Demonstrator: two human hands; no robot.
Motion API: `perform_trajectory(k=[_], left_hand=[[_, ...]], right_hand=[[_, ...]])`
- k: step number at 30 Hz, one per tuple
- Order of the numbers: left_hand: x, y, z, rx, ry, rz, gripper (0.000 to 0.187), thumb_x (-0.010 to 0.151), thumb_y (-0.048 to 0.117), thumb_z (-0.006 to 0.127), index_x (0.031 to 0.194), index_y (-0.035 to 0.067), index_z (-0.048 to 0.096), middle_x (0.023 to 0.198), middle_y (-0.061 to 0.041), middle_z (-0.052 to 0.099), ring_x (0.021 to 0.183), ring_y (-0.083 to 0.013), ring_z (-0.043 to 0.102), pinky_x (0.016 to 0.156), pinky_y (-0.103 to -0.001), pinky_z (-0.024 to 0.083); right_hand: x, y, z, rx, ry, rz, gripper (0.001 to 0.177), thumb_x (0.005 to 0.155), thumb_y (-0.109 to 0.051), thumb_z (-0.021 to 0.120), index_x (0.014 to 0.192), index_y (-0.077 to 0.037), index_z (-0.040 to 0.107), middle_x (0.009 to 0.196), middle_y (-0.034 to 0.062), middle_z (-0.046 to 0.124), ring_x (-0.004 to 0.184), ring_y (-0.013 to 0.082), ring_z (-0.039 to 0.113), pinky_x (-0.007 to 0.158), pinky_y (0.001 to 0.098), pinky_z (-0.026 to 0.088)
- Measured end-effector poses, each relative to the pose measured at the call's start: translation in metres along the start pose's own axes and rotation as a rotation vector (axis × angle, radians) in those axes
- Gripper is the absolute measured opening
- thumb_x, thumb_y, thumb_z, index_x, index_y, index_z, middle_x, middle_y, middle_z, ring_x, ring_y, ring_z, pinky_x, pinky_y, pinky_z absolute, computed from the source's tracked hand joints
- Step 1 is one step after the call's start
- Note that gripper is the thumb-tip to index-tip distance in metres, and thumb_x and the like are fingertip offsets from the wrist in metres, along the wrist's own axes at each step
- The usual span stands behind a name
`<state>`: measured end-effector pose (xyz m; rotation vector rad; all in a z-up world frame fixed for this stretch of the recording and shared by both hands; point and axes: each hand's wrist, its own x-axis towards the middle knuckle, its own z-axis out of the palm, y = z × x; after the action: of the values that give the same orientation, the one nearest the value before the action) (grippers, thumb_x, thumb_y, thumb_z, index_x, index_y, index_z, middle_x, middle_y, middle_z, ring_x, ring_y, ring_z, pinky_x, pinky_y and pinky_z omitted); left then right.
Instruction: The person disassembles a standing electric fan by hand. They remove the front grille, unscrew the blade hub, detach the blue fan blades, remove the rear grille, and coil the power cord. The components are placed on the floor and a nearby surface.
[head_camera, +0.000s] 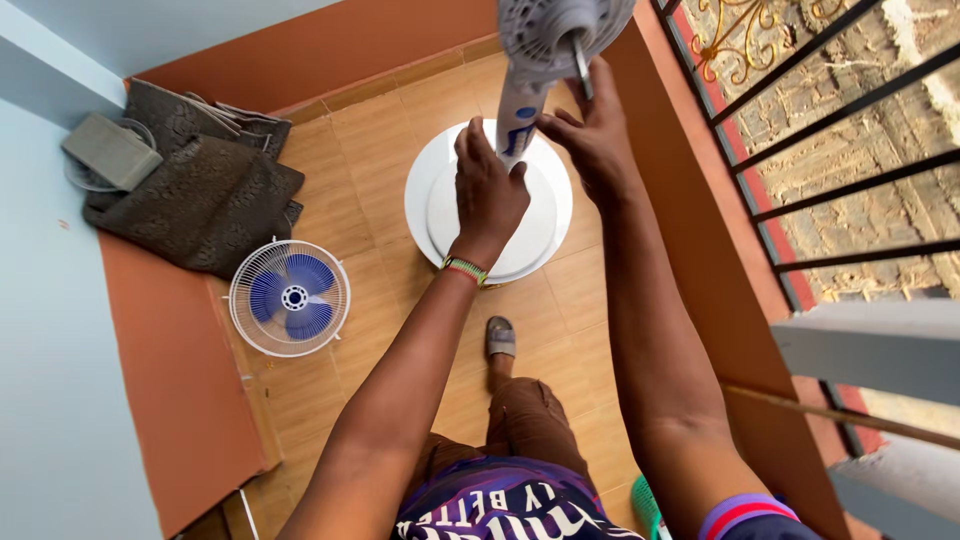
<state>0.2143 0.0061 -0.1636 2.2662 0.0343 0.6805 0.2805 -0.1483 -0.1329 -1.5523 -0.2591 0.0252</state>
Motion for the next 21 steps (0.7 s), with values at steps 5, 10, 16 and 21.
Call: perform_trajectory(k=[5, 10, 16, 21], left_hand=[[0.033, 0.007, 0.066, -0.003, -0.054, -0.263, 0.07, 0.082, 0.022, 0.081, 0.131, -0.004, 0.039, 0.121, -0.027, 0.059, 0.11, -0.0473, 0.061, 0.089, -0.053, 0.051], [0.053, -0.013, 0.066, -0.126, -0.157, -0.283, 0.061, 0.088, 0.027, 0.082, 0.125, 0.0, 0.041, 0.109, -0.024, 0.069, 0.099, -0.044, 0.068, 0.079, -0.053, 0.056], [0.105, -0.052, 0.026, -0.557, -0.497, -0.032, 0.038, 0.077, 0.005, 0.08, 0.109, 0.001, 0.059, 0.095, -0.015, 0.076, 0.084, -0.0274, 0.077, 0.069, -0.039, 0.063], [0.143, -0.051, 0.011, -0.679, -0.811, -0.243, 0.018, 0.088, 0.0, 0.076, 0.102, -0.001, 0.064, 0.084, -0.007, 0.068, 0.071, -0.0165, 0.069, 0.057, -0.033, 0.057]], right_hand=[[0.047, 0.025, -0.003, 0.155, -0.229, 0.201, 0.048, 0.091, -0.005, 0.082, 0.131, 0.002, 0.057, 0.124, 0.0117, 0.069, 0.115, 0.0194, 0.068, 0.1, 0.0343, 0.058], [0.046, 0.021, -0.003, 0.242, -0.27, 0.104, 0.036, 0.102, -0.001, 0.072, 0.135, 0.003, 0.059, 0.127, 0.0124, 0.069, 0.114, 0.0197, 0.066, 0.095, 0.0362, 0.057], [0.028, -0.007, -0.004, 0.263, -0.283, 0.125, 0.05, 0.108, 0.007, 0.05, 0.157, 0.001, 0.043, 0.155, 0.0161, 0.055, 0.141, 0.0261, 0.057, 0.117, 0.0376, 0.052], [0.01, -0.014, 0.011, 0.203, -0.249, 0.036, 0.059, 0.107, 0.012, 0.049, 0.163, -0.002, 0.034, 0.161, 0.0158, 0.05, 0.152, 0.027, 0.048, 0.122, 0.0363, 0.045]])
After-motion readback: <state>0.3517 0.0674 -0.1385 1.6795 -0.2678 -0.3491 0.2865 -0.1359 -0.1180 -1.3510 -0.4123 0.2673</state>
